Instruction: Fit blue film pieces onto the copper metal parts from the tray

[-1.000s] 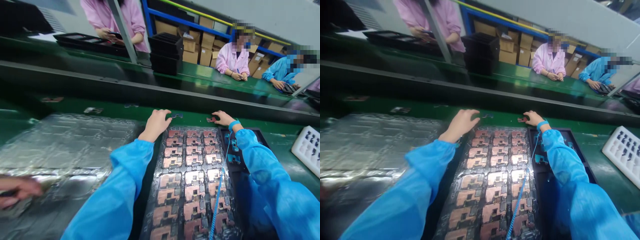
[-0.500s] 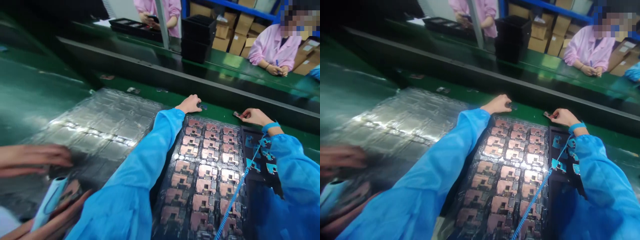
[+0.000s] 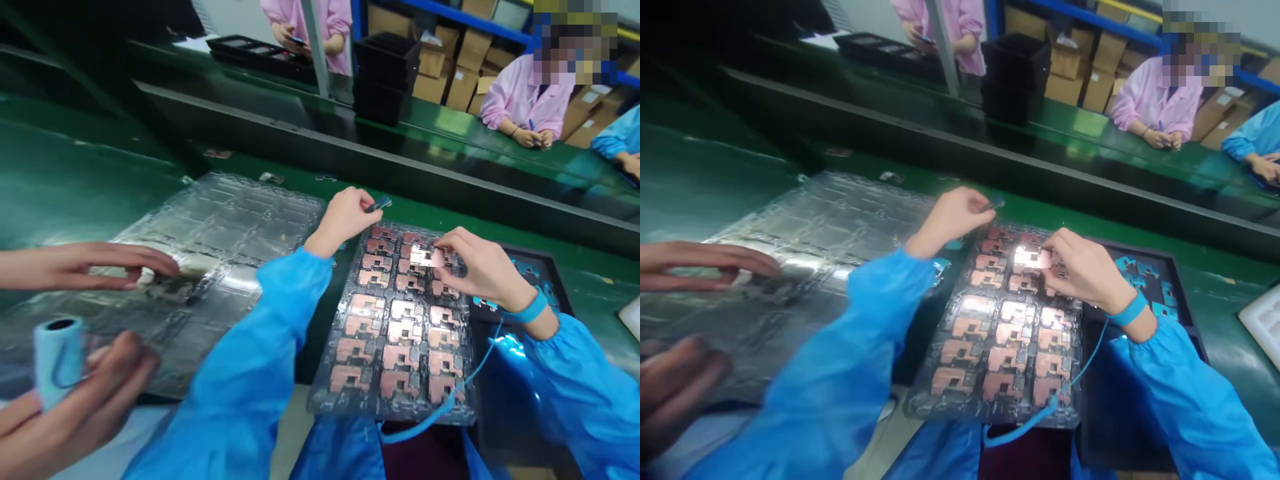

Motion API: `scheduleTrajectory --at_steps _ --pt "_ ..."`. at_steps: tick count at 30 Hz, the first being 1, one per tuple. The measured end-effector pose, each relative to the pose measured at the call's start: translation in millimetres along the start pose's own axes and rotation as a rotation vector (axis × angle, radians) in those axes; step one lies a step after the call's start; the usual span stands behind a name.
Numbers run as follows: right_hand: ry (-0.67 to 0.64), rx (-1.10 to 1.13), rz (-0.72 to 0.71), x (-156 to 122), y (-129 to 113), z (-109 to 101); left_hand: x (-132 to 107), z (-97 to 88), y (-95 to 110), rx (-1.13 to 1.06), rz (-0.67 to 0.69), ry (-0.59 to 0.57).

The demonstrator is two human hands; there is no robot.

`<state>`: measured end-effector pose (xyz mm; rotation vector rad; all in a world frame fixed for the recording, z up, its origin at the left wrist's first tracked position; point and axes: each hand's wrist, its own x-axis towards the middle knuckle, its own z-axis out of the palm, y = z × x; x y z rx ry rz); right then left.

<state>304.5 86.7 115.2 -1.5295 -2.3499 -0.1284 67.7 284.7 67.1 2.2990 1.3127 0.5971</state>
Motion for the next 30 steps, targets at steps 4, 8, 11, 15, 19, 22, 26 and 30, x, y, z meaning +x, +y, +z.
scheduleTrajectory --at_steps 4,8,11,15,19,22,26,30 --pt "0.041 -0.053 -0.062 -10.1 -26.8 -3.4 -108.5 -6.6 4.5 -0.027 0.128 -0.035" --pt "0.049 -0.04 -0.06 -22.3 -47.1 -4.7 -175.3 21.9 12.2 0.024 0.235 -0.119" --pt "0.047 -0.017 -0.046 -30.5 -54.4 -2.1 -188.4 36.1 14.3 0.023 0.259 -0.129" --pt "-0.002 -0.015 -0.104 -37.8 -57.7 -0.8 -186.0 19.3 21.9 -0.181 0.207 -0.063" --pt "-0.066 -0.027 -0.265 -37.5 -64.5 -0.9 -176.6 -10.5 42.0 -0.594 0.024 -0.288" --pt "-0.074 -0.02 -0.323 -33.9 -70.9 0.7 -168.3 -14.6 52.5 -0.786 -0.053 -0.512" --pt "-0.034 0.123 -0.164 -31.7 -76.3 7.1 -166.5 -1.3 53.0 -0.936 -0.154 -0.358" --pt "0.017 0.396 0.118 -29.8 -82.3 26.9 -172.7 14.0 47.6 -1.072 -0.34 -0.089"
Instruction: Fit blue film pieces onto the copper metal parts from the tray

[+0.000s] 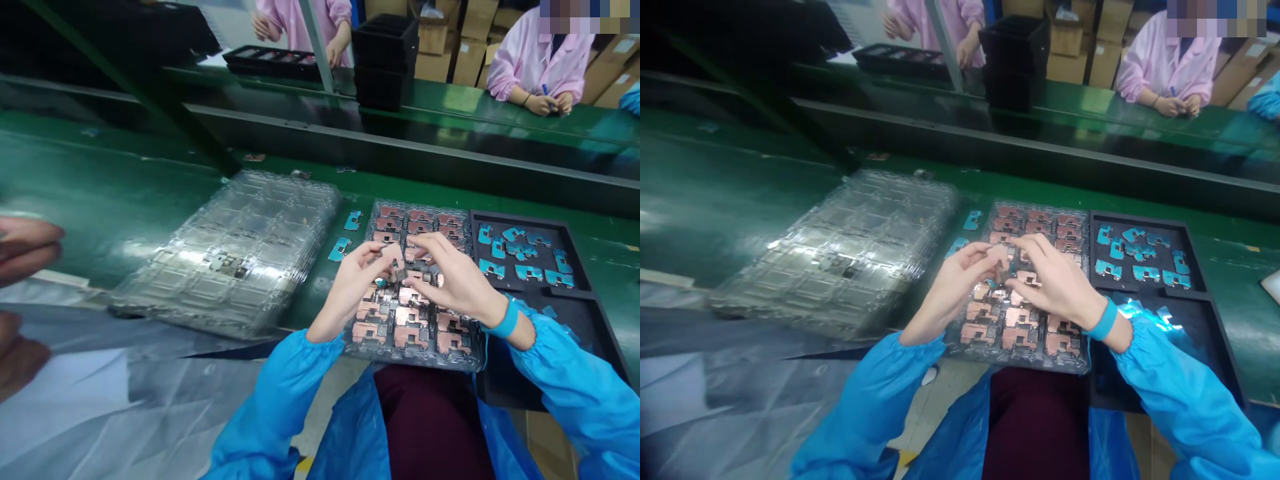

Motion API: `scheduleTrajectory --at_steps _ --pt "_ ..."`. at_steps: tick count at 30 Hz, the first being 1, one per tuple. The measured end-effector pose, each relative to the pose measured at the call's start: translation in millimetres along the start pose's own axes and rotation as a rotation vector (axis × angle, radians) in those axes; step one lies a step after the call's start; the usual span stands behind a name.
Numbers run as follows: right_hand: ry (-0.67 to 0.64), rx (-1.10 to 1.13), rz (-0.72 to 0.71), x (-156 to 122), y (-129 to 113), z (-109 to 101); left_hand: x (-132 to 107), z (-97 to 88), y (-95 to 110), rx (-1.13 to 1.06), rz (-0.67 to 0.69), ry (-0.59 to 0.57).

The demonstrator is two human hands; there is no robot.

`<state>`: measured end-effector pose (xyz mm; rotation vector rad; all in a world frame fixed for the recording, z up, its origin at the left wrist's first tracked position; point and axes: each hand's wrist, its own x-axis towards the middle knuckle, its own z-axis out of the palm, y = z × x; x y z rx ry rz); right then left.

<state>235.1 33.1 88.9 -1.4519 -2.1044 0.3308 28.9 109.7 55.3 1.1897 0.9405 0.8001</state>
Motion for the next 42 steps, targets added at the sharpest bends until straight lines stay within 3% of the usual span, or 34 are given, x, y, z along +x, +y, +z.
scheduleTrajectory --at_steps 3,9,12,16,19,22,26,31,38,42 --pt "0.014 0.037 0.076 7.9 0.7 21.1 1.4 1.8 -11.2 -0.134 -0.016 0.083" --pt "-0.053 -0.217 0.061 34.8 1.0 39.7 7.2 -2.7 -19.6 -0.182 0.024 0.121" --pt "-0.069 -0.267 0.056 47.2 8.3 40.8 9.0 -17.8 -20.5 0.037 0.133 0.177" --pt "-0.161 -0.191 0.087 63.5 22.9 45.3 11.2 -42.4 -26.9 0.537 0.393 0.334" --pt "-0.254 -0.193 0.036 71.6 29.1 50.1 13.9 -52.8 -32.6 0.824 0.517 0.181" --pt "-0.29 -0.226 -0.005 72.1 30.5 54.6 17.9 -55.3 -35.8 0.957 0.571 0.064" --pt "-0.258 -0.325 -0.024 65.6 32.0 60.5 24.0 -53.9 -37.0 1.054 0.604 0.039" --pt "-0.231 -0.353 0.066 62.6 35.5 66.0 28.5 -50.7 -37.0 1.169 0.61 0.053" --pt "-0.19 -0.211 0.021 37.1 30.7 45.1 21.5 -43.9 -32.6 1.521 0.633 0.046" --pt "-0.247 -0.244 0.024 16.0 23.7 42.2 19.4 -37.0 -31.3 1.476 0.677 -0.033"
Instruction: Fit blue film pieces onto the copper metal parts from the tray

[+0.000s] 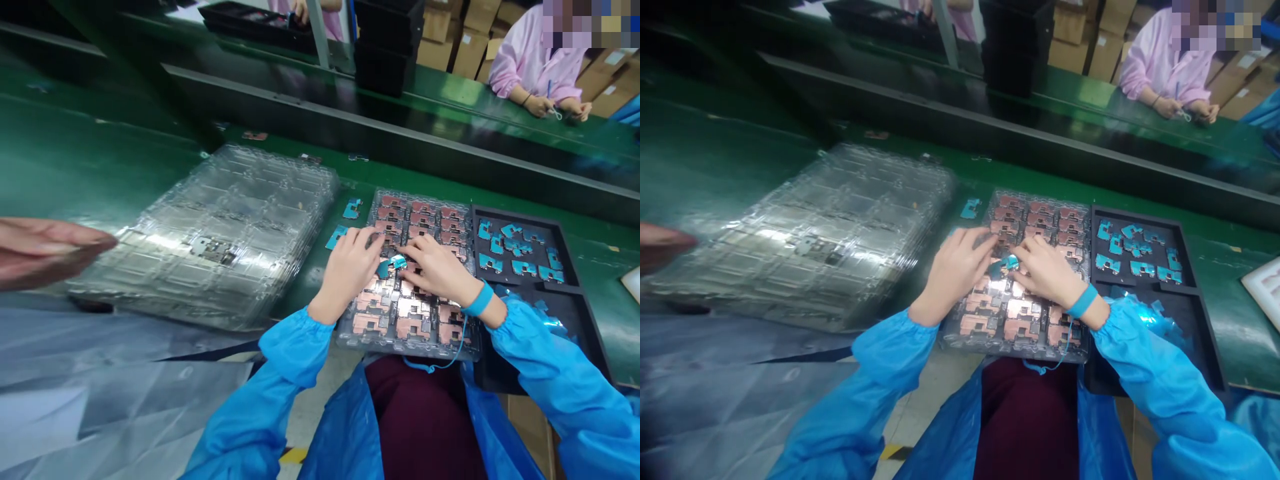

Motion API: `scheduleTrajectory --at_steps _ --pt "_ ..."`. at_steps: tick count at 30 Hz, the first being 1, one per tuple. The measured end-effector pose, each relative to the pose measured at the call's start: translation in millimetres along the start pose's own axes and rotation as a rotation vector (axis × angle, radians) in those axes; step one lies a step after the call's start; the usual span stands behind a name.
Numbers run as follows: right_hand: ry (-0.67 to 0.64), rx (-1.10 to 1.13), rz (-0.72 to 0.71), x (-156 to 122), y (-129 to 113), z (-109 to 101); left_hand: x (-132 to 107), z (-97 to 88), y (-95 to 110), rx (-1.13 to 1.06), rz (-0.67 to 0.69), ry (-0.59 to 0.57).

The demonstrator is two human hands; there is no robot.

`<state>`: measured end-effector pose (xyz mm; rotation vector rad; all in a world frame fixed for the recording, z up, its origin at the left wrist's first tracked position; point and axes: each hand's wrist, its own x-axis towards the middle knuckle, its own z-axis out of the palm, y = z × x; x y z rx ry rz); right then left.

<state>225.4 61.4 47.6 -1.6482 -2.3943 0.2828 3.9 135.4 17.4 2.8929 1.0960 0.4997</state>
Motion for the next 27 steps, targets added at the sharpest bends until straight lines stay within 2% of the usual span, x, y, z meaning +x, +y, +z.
scheduleTrajectory --at_steps 4,11,16,20,22,25,26,27 --pt "0.005 -0.05 -0.004 -2.6 -6.5 6.3 3.8 0.8 -0.9 -0.091 0.126 -0.083" --pt "-0.026 -0.06 -0.014 -6.8 -1.1 -0.3 1.8 5.7 -24.0 -0.207 0.137 -0.048" --pt "0.03 -0.015 0.025 -25.1 4.1 -9.6 12.7 3.1 -28.6 -0.236 0.104 -0.094" --pt "0.064 0.016 0.053 -40.0 7.3 -13.1 18.9 0.5 -14.9 -0.188 -0.026 -0.089" --pt "0.105 0.043 0.054 -47.3 8.2 -15.4 16.0 -5.4 -3.4 -0.241 -0.103 -0.039" --pt "0.174 0.133 -0.015 -59.1 4.7 -24.7 4.0 -24.3 18.4 -0.545 -0.22 0.102" --pt "0.189 0.175 -0.061 -63.4 1.8 -29.6 -1.2 -32.0 26.6 -0.709 -0.253 0.086" --pt "0.2 0.216 -0.112 -67.6 -2.0 -34.9 -6.5 -39.5 35.2 -0.887 -0.275 0.013"
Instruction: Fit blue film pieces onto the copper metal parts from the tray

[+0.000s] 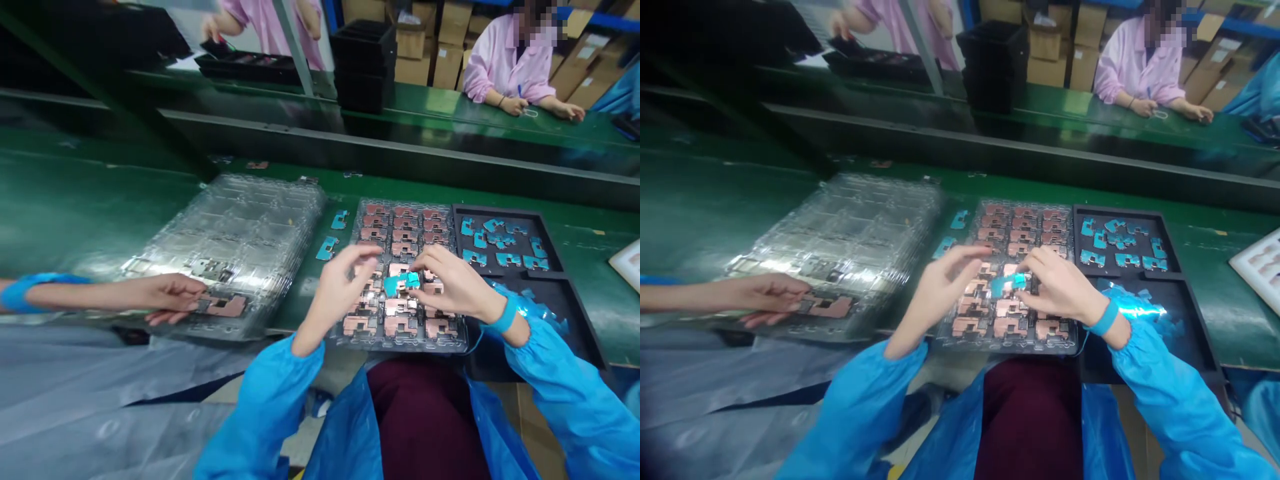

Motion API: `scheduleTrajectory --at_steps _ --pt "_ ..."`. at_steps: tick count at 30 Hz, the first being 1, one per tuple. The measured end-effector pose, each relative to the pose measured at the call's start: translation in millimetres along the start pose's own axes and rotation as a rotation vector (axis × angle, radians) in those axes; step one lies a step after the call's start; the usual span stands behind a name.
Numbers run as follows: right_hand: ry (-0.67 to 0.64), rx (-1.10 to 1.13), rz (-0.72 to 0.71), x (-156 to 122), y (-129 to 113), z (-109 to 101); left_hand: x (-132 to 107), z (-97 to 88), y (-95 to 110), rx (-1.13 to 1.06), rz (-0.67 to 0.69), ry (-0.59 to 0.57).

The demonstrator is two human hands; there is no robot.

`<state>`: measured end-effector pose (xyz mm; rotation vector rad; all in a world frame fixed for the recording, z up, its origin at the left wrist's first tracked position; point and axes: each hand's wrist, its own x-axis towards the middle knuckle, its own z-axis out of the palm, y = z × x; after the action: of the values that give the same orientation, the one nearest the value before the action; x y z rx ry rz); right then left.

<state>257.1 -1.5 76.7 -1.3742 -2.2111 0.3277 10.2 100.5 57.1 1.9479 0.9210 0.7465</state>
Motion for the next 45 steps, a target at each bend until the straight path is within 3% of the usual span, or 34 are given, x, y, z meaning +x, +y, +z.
scheduleTrajectory --at_steps 2,4,6,9,12,14,18,22,27,31,35,37,40,45 --pt "0.01 0.07 -0.081 -5.0 -11.8 -9.5 -14.6 4.9 17.1 -0.289 -0.134 -0.231" --pt "0.036 0.124 -0.098 -9.8 -22.6 -15.3 -26.1 13.7 29.3 -0.469 -0.249 -0.336" --pt "0.096 0.214 -0.007 -14.6 -30.6 -15.3 -34.4 24.5 36.5 -0.555 -0.32 -0.226" --pt "0.192 0.444 0.245 -21.2 -37.0 -4.7 -42.8 39.9 42.2 -0.578 -0.345 -0.016" --pt "0.264 0.64 0.45 -24.8 -40.6 11.3 -49.2 52.0 45.9 -0.578 -0.314 0.078" --pt "0.343 0.707 0.513 -25.2 -43.4 21.0 -53.0 58.9 47.6 -0.585 -0.31 0.123" --pt "0.481 0.682 0.473 -25.2 -49.1 34.2 -59.1 70.1 48.5 -0.606 -0.342 0.2" --pt "0.522 0.543 0.469 -32.1 -49.6 41.1 -63.4 78.1 48.1 -0.685 -0.384 0.227" --pt "0.564 0.351 0.443 -44.1 -27.4 55.9 -60.4 92.9 37.4 -0.798 -0.372 0.247" --pt "0.561 0.315 0.514 -45.8 -9.7 69.4 -51.7 103.4 22.5 -0.834 -0.389 0.312" --pt "0.602 0.273 0.543 -45.0 -4.4 72.6 -50.4 99.8 19.0 -0.931 -0.414 0.197" --pt "0.623 0.254 0.508 -43.6 -3.4 71.2 -53.5 93.2 20.8 -0.998 -0.415 0.105" --pt "0.555 0.228 0.401 -39.7 -4.0 65.6 -58.5 83.7 21.9 -1.033 -0.438 0.021" --pt "0.518 0.092 0.194 -36.5 -14.5 41.9 -61.8 78.1 24.7 -1.042 -0.506 0.03"
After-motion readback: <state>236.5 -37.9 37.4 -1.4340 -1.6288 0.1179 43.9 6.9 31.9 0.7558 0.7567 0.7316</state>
